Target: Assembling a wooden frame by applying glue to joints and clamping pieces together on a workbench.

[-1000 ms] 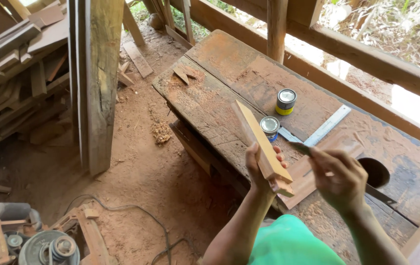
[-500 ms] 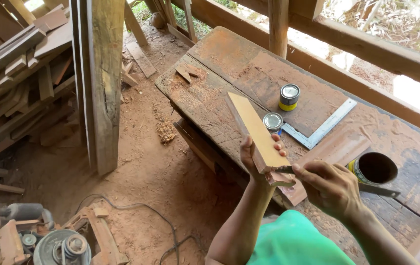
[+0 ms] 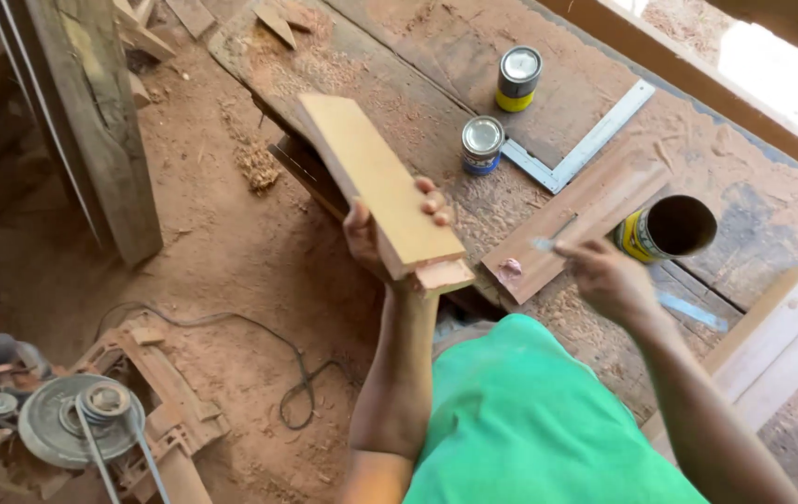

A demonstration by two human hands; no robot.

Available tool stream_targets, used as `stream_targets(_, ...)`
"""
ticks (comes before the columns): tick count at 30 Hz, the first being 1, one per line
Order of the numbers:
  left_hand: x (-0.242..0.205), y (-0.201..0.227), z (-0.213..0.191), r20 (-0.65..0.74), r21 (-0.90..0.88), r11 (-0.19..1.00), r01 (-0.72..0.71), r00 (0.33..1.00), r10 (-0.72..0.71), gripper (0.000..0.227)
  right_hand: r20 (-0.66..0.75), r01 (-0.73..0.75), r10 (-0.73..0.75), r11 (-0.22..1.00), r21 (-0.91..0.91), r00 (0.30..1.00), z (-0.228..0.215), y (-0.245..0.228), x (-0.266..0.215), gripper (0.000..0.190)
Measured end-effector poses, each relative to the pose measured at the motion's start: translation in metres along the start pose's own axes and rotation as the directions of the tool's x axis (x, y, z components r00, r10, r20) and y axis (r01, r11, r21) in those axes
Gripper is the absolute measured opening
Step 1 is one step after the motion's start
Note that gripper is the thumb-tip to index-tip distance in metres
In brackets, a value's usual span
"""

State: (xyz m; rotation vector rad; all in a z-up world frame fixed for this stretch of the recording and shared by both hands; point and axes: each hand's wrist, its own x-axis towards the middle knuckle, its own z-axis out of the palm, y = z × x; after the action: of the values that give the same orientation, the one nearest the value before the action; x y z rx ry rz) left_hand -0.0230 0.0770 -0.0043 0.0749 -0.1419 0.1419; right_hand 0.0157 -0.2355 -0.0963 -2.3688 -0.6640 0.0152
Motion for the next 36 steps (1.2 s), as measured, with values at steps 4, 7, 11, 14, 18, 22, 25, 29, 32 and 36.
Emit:
stream_targets(4, -0.013, 0.025, -0.001, 0.096, 0.055, 0.99, 0.133, 0.986, -0.138, 0.082, 0.196, -0.042, 0.106, 0.952, -0.304, 0.975, 0.083, 0.069, -0.038, 0.031)
stream_targets(7, -0.022, 0.032, -0.019, 0.062, 0.045, 0.987, 0.154, 0.986, -0.157, 0.087, 0.265, -0.06, 0.177, 0.916, -0.397, 0.948, 0.098, 0.07, -0.04, 0.031)
stream_targets(11, -0.031, 0.035, -0.012, 0.074, 0.067, 0.985, 0.157, 0.984, -0.162, 0.083, 0.297, -0.052, 0.192, 0.905, -0.422, 0.935, 0.115, 0.079, -0.035, 0.03)
stream_targets(14, -0.038, 0.039, -0.021, 0.054, 0.085, 0.985, 0.15, 0.986, -0.155, 0.083, 0.359, -0.037, 0.228, 0.884, -0.466, 0.905, 0.132, 0.097, -0.033, 0.034)
stream_targets(18, -0.046, 0.045, -0.03, 0.041, 0.083, 0.978, 0.191, 0.98, -0.195, 0.086, 0.453, -0.074, 0.263, 0.917, -0.393, 0.852, 0.128, 0.094, -0.025, 0.033)
stream_targets(22, -0.048, 0.043, -0.021, -0.036, 0.083, 0.981, 0.173, 0.985, -0.171, 0.083, 0.551, -0.13, 0.287, 0.943, -0.306, 0.784, 0.108, 0.079, -0.009, 0.035)
stream_targets(25, -0.051, 0.032, -0.014, -0.082, 0.078, 0.992, 0.098, 0.992, -0.092, 0.075, 0.698, -0.226, 0.333, 0.943, -0.244, 0.634, 0.096, 0.074, 0.011, 0.04)
stream_targets(29, -0.042, 0.031, -0.03, -0.079, 0.052, 0.992, 0.119, 0.99, -0.115, 0.074, 0.809, -0.732, 0.303, 0.647, 0.213, 0.504, 0.067, 0.058, 0.017, 0.034)
stream_targets(32, -0.038, 0.028, -0.044, -0.063, 0.024, 0.98, 0.2, 0.978, -0.198, 0.078, 0.714, -0.645, 0.026, 0.454, 0.615, 0.699, 0.036, 0.035, 0.018, 0.027)
stream_targets(36, -0.028, 0.002, -0.048, -0.329, -0.097, 0.991, 0.092, 0.937, -0.12, 0.074, 0.259, -0.169, -0.115, 0.502, 0.848, 0.959, -0.012, -0.046, 0.02, 0.028)
